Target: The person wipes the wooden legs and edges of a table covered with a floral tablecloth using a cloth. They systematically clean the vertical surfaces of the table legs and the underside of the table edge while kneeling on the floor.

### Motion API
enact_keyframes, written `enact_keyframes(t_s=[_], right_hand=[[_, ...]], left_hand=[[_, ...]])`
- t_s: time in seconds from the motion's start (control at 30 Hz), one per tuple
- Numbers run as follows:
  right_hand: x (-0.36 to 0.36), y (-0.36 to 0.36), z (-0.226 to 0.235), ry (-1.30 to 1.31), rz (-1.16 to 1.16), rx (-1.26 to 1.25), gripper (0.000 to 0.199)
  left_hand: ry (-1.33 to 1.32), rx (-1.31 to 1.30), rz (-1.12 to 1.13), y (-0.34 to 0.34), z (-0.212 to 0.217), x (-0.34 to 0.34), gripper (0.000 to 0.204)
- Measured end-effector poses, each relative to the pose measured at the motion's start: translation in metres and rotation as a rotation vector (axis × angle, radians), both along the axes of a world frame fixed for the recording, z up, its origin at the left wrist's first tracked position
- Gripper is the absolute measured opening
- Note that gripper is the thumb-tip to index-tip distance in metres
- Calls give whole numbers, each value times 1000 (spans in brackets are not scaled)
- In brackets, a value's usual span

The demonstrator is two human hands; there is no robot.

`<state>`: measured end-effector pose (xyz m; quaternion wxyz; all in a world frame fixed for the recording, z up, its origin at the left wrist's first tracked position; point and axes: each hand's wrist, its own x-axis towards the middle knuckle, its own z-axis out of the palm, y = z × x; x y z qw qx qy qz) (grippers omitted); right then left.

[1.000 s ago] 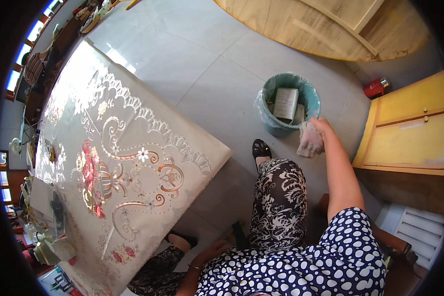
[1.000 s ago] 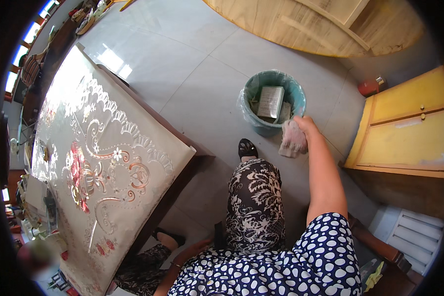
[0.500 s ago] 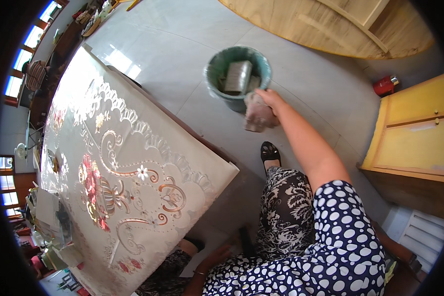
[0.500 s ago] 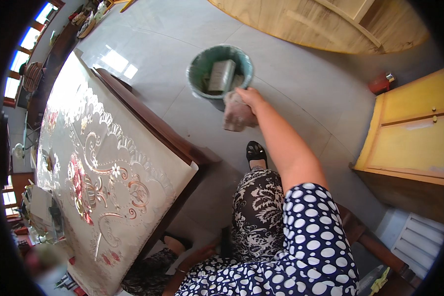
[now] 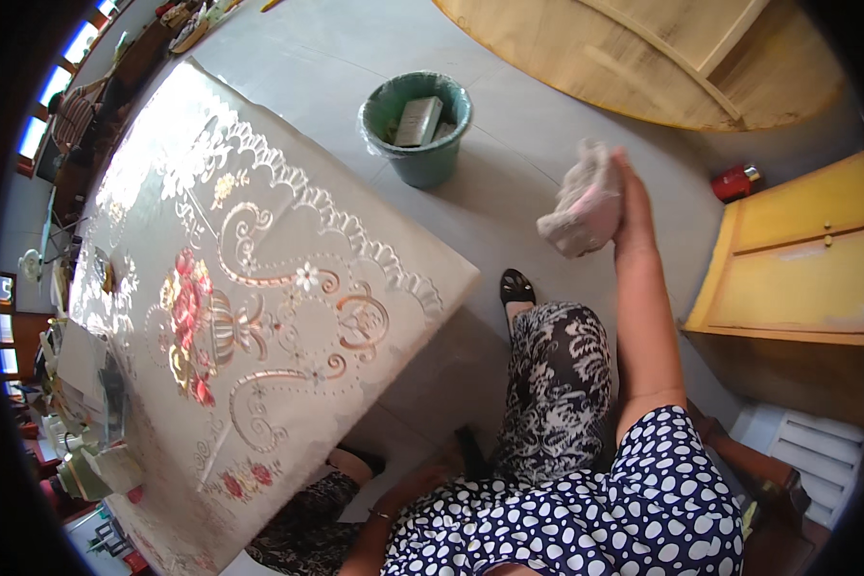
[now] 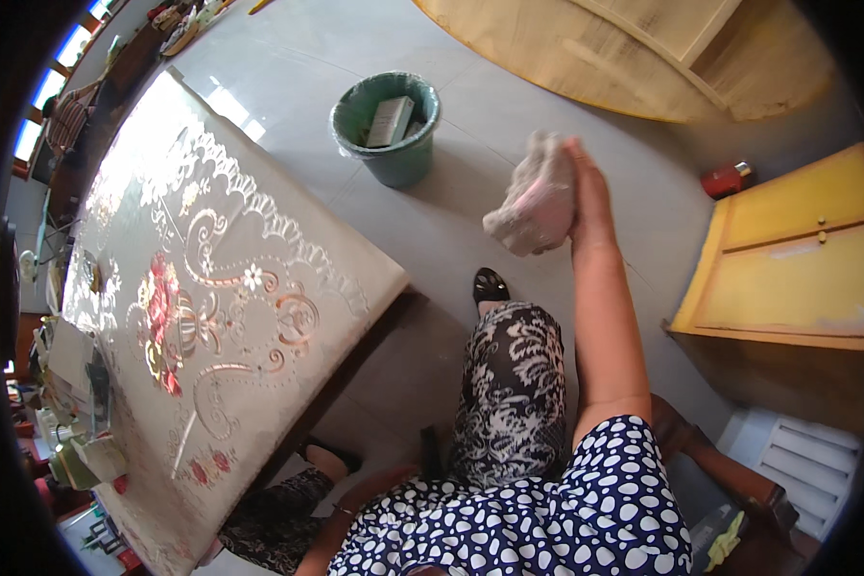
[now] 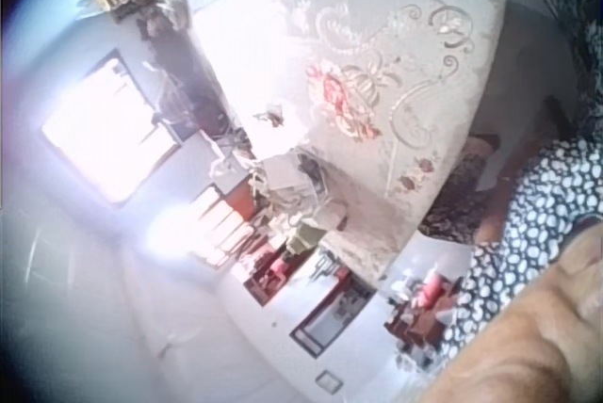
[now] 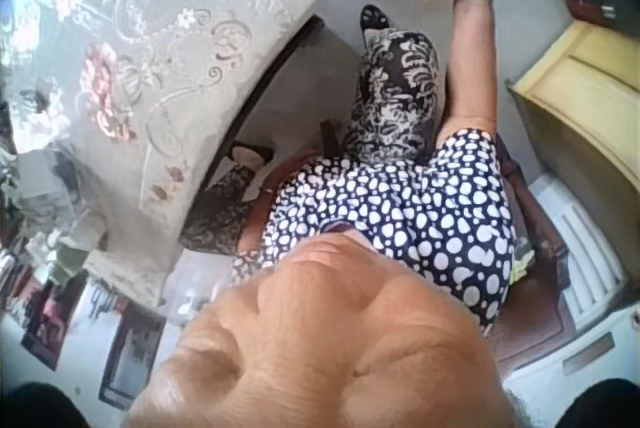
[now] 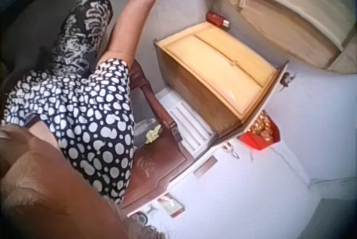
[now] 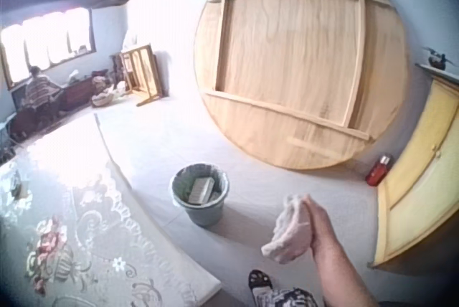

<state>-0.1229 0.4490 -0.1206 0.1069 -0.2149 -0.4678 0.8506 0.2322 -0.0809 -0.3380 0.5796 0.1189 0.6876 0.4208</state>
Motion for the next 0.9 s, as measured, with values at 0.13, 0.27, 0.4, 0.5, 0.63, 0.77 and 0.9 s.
enact_keyframes(t_s=[0.13,0.27,0.4,0.5,0.63,0.77,0.9], right_hand=[[50,-34,106,249,-194,21,51],[59,-92,133,363,-74,14,53],[42,-118,101,308,92,-180,53],[30,-126,84,97,-40,-47,52],[0,-137,85,139,80,34,48],[-45,-144,84,61,38,229,47],[-106,-145,70,-7,-3,195,47]], left_hand=[[-119,75,-10,19,13,-13,46],[-157,101,-4,33,31,-23,45],[-192,110,19,35,33,-25,45],[-216,114,48,38,26,-36,45],[-269,84,85,32,24,-51,45],[-303,66,85,31,23,-68,44],[-321,28,112,26,28,-84,44]])
